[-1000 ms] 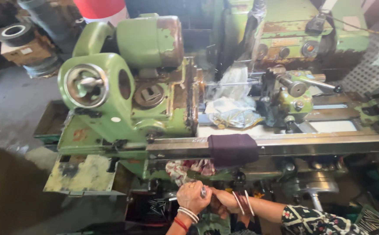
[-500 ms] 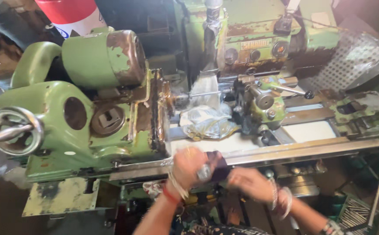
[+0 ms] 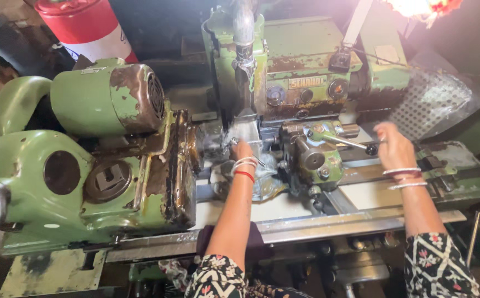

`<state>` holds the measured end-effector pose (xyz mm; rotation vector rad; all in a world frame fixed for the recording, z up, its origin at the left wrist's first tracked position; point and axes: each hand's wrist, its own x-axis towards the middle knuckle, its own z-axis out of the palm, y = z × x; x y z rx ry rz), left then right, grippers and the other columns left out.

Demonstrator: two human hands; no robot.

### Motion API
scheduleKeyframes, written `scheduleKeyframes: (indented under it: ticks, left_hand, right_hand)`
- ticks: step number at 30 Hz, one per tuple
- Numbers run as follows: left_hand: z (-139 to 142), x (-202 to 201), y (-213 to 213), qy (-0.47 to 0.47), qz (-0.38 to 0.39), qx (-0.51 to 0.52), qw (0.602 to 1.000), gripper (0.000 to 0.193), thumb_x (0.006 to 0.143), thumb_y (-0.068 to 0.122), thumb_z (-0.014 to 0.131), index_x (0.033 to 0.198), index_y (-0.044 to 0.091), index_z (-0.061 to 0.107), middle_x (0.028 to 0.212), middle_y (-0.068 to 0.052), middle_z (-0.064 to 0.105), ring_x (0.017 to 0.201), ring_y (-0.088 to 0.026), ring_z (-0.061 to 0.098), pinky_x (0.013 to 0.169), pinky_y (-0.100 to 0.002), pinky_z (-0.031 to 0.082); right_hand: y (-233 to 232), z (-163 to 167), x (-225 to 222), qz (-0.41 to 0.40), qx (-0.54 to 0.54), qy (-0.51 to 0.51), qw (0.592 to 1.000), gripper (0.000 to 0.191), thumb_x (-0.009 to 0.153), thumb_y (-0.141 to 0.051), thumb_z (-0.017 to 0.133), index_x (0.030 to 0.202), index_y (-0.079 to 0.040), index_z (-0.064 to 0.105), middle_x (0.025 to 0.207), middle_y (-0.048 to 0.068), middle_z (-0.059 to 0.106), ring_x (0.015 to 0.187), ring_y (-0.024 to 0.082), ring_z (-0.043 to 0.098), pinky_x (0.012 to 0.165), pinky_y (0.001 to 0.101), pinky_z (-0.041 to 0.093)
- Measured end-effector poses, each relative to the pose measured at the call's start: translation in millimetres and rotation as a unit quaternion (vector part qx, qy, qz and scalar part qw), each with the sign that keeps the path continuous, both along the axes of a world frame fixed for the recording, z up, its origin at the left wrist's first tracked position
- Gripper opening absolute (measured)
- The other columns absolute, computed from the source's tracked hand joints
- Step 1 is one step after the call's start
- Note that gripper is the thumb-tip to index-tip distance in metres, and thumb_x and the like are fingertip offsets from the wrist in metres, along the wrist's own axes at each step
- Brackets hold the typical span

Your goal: The person repeatedly picks small metal rods from a tray, inserts them into a lathe chuck, operates the machine, and then removes the rods to place them back into the tray. This cycle is repeated multiple times throughout the clip.

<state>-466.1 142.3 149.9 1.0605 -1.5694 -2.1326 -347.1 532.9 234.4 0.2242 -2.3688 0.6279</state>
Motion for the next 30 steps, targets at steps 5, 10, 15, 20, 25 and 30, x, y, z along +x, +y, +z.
scheduleKeyframes:
  ticks: [5,10,15,20,25,30]
  left_hand:
    - [-7,-11,16,0.043,0.1,0.0,0.994,0.035,0.086,0.023,0.061,0.1,-0.008,0.068,0.102,-0.021,0.07,0.083,-0.03,0.062,0.076,-0.045,0.056]
    - [-22,-17,11,0.111,0.079,0.049,0.989,0.037,0.085,0.021,0.063,0.108,-0.008,0.065,0.108,-0.019,0.069,0.086,-0.026,0.067,0.076,-0.041,0.058]
    - [-35,-25,6,0.118,0.058,0.069,0.989,0.043,0.098,0.033,0.059,0.113,-0.007,0.065,0.103,-0.016,0.066,0.076,-0.022,0.056,0.068,-0.04,0.05]
    - [-37,-27,5,0.116,0.062,0.07,0.989,0.046,0.102,0.033,0.056,0.121,-0.009,0.064,0.118,-0.021,0.065,0.096,-0.026,0.059,0.085,-0.04,0.048]
    - [-39,-26,4,0.102,0.046,0.059,0.992,0.051,0.103,0.032,0.053,0.135,-0.007,0.056,0.144,-0.022,0.056,0.127,-0.03,0.057,0.108,-0.038,0.042]
    - [-40,-26,6,0.12,0.051,0.088,0.987,0.051,0.102,0.031,0.054,0.134,-0.009,0.057,0.14,-0.022,0.06,0.125,-0.03,0.059,0.107,-0.039,0.043]
  right_hand:
    - [4,-50,-22,-0.007,0.042,-0.104,0.994,0.022,0.091,-0.006,0.054,0.11,-0.013,0.064,0.105,0.024,0.063,0.099,0.048,0.062,0.088,0.0554,0.05]
    - [4,-69,-28,-0.036,0.004,-0.15,0.988,0.024,0.095,-0.006,0.052,0.117,-0.012,0.061,0.113,0.026,0.059,0.104,0.05,0.059,0.091,0.0563,0.048]
    - [-1,-64,-25,-0.029,0.008,-0.146,0.989,0.027,0.092,-0.005,0.052,0.117,-0.011,0.061,0.11,0.026,0.058,0.104,0.049,0.059,0.091,0.0557,0.047]
    - [-7,-60,-23,-0.048,-0.008,-0.162,0.986,0.023,0.096,-0.007,0.052,0.116,-0.011,0.061,0.112,0.025,0.058,0.104,0.049,0.059,0.092,0.0558,0.047]
    - [-8,-58,-21,-0.044,-0.001,-0.163,0.986,0.024,0.094,-0.007,0.053,0.116,-0.011,0.06,0.113,0.026,0.058,0.104,0.05,0.059,0.092,0.0559,0.047]
    - [-8,-57,-20,-0.046,0.0,-0.165,0.985,0.022,0.097,-0.008,0.053,0.117,-0.011,0.061,0.113,0.027,0.057,0.104,0.05,0.059,0.092,0.0562,0.047]
